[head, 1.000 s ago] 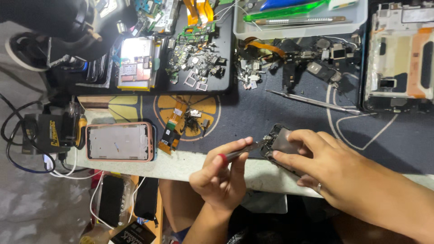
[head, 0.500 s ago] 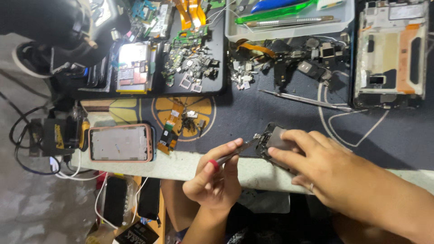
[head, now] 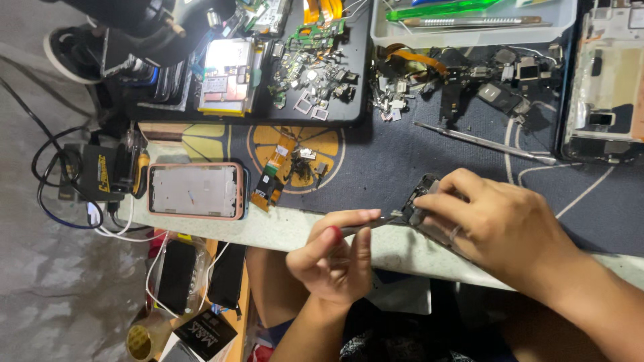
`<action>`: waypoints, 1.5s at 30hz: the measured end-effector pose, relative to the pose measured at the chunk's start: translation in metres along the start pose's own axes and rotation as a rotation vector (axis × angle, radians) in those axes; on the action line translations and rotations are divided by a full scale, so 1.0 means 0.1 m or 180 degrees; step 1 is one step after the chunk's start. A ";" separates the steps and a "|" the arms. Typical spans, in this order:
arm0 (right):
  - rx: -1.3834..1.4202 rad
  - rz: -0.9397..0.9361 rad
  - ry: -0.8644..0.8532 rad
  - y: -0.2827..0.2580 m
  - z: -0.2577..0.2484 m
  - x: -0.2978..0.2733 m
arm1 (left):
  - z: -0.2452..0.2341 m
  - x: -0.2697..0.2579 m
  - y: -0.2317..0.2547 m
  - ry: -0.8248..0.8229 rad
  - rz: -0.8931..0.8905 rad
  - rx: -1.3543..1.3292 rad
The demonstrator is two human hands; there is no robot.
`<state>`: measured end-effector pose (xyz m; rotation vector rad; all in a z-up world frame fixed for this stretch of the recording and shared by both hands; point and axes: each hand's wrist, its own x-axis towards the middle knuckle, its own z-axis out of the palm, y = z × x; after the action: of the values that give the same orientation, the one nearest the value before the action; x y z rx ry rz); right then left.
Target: The person uses a screwdriver to remove screws from the back of a disassembled smartphone. They handle the phone casing and internal components on a cluttered workbench, occasionally picking up and setting down tools and parts.
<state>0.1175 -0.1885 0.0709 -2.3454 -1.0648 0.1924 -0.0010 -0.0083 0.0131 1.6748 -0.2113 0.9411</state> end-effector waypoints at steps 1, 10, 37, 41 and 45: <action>0.0009 0.0027 0.0001 0.01 0.00 0.01 | 0.00 0.00 -0.01 -0.0036 0.0019 0.0001; 0.0153 -0.0029 0.0401 0.05 0.04 0.05 | 0.01 0.01 -0.03 -0.0078 0.0194 0.0302; 0.0144 0.0112 0.0449 0.09 0.13 0.02 | 0.09 -0.04 -0.07 0.0417 -0.0022 0.0335; 0.0224 -0.0104 0.0321 0.10 0.13 0.02 | 0.08 -0.04 -0.08 0.0416 -0.0248 0.0252; 0.0010 -0.0414 0.0203 0.11 0.11 0.05 | 0.07 -0.04 -0.07 0.0396 -0.0181 0.0290</action>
<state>0.1242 -0.1859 0.0564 -2.2547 -1.1797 0.0702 0.0042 -0.0134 0.0051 1.6897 -0.0374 1.0213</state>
